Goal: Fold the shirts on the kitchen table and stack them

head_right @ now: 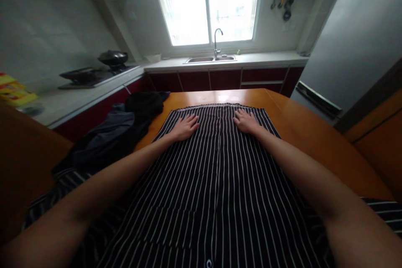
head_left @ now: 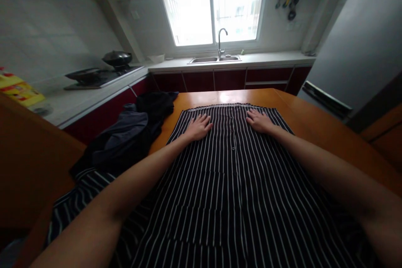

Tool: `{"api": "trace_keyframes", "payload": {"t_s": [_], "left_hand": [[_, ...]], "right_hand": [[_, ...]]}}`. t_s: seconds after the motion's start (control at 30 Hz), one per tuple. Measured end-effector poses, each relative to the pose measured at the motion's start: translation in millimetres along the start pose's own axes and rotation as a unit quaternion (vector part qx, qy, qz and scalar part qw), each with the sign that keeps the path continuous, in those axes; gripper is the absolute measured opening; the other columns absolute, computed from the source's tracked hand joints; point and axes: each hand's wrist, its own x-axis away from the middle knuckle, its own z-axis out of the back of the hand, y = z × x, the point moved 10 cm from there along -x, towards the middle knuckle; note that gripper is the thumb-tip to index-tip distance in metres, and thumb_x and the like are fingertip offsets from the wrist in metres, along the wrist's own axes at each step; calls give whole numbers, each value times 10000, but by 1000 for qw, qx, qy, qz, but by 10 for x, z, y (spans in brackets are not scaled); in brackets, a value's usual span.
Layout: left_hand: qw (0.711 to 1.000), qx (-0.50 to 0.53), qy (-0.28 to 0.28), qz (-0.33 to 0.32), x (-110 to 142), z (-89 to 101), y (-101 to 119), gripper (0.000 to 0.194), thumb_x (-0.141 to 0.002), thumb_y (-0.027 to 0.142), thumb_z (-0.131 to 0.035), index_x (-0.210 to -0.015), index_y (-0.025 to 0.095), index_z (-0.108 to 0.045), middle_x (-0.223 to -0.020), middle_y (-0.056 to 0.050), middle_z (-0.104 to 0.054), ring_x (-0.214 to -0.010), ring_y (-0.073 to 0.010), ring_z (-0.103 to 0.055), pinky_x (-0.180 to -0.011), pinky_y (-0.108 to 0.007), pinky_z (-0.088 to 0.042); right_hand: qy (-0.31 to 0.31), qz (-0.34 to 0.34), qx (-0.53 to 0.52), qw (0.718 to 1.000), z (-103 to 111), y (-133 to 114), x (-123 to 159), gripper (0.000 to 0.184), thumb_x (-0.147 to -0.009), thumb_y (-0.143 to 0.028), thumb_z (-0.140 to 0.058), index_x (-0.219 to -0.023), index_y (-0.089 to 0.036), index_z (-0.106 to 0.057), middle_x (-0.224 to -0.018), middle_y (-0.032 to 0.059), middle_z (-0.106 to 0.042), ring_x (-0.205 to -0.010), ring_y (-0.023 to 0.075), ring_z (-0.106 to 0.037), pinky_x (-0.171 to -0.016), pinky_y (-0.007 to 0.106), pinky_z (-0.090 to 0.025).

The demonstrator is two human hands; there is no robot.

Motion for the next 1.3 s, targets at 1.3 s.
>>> {"api": "trace_keyframes", "payload": {"t_s": [1.3], "left_hand": [[1000, 6, -8, 8, 2466, 151, 214, 670, -1048, 545, -253, -1592, 153, -268, -1656, -135, -170, -1540, -298, -113, -1224, -515, -174]], "right_hand": [[26, -13, 46, 999, 43, -383, 2538, 685, -1002, -484, -271, -1549, -82, -363, -1633, 164, -252, -1523, 304, -198, -1208, 580, -192]]}}
